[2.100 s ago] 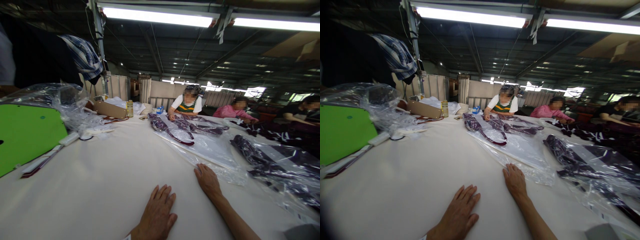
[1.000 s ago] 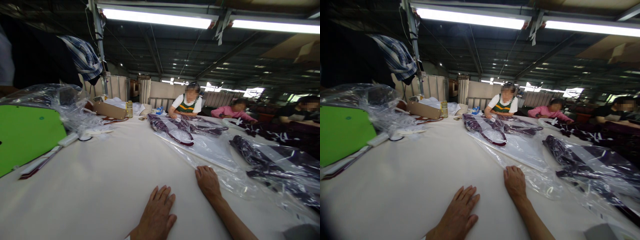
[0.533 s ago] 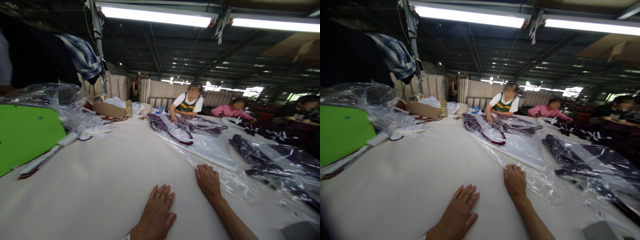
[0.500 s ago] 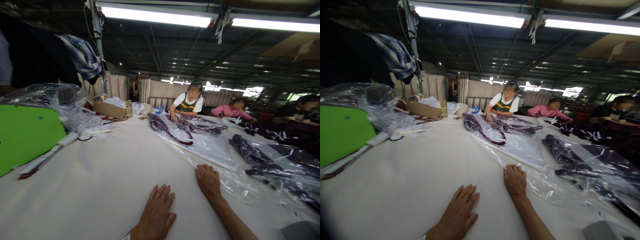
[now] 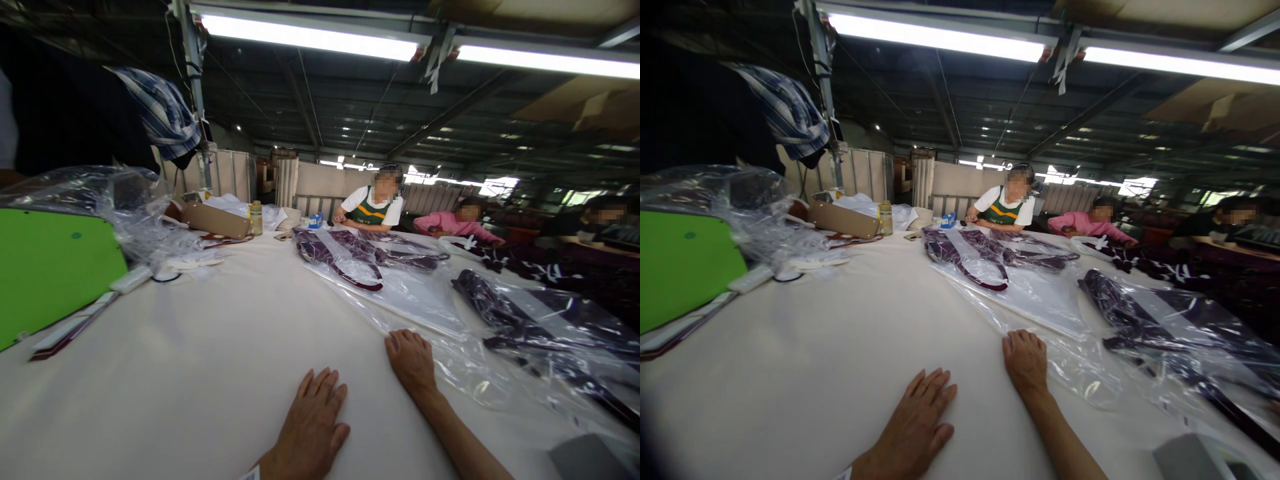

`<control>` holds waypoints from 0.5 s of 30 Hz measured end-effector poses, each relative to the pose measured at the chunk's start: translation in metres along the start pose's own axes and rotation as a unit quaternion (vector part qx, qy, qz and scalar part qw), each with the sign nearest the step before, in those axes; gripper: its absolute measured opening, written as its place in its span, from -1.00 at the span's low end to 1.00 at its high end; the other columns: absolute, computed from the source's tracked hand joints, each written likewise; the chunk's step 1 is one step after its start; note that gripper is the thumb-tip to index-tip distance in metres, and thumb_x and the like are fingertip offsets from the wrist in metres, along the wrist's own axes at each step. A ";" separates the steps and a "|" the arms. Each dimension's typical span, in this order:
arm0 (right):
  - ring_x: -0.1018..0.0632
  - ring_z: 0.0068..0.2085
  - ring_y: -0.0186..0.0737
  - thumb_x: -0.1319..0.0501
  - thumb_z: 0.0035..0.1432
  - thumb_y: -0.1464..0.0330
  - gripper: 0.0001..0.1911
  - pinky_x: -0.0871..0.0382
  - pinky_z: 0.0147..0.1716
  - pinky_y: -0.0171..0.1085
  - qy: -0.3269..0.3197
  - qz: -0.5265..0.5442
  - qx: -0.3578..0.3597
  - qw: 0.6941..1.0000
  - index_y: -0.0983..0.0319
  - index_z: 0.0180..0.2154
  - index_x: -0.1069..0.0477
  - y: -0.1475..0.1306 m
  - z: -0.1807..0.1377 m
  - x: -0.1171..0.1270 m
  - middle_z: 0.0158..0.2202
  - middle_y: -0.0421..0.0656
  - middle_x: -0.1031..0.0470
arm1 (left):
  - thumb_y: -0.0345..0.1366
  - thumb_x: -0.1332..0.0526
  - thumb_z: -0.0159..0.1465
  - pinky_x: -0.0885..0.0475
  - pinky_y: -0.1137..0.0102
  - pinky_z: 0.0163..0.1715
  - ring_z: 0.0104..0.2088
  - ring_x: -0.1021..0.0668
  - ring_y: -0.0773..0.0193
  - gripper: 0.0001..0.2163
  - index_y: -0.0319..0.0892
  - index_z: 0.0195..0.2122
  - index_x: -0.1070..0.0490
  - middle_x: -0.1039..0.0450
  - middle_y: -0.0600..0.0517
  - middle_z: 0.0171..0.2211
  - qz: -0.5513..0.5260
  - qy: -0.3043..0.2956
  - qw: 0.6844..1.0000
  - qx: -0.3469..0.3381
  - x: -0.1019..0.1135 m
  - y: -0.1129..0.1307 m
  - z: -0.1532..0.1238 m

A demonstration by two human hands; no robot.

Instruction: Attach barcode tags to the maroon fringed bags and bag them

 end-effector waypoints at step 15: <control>-0.45 0.02 0.00 -0.05 0.30 0.31 -0.62 -0.12 0.08 -0.09 0.030 -0.012 -0.001 0.999 0.28 0.07 -0.43 0.004 0.000 -0.007 0.01 -0.01 -0.52 | -0.01 -0.06 0.39 -0.15 0.01 0.32 0.31 -0.27 0.07 -0.53 -0.02 0.28 -0.23 -0.21 -0.06 0.32 0.004 0.019 1.000 -0.011 -0.001 -0.001 -0.001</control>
Point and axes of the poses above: each hand's wrist, its own z-axis towards the middle knuckle, its own x-axis out of the back of the hand, y = z × x, the point moved 7 cm from there along z, towards the middle knuckle
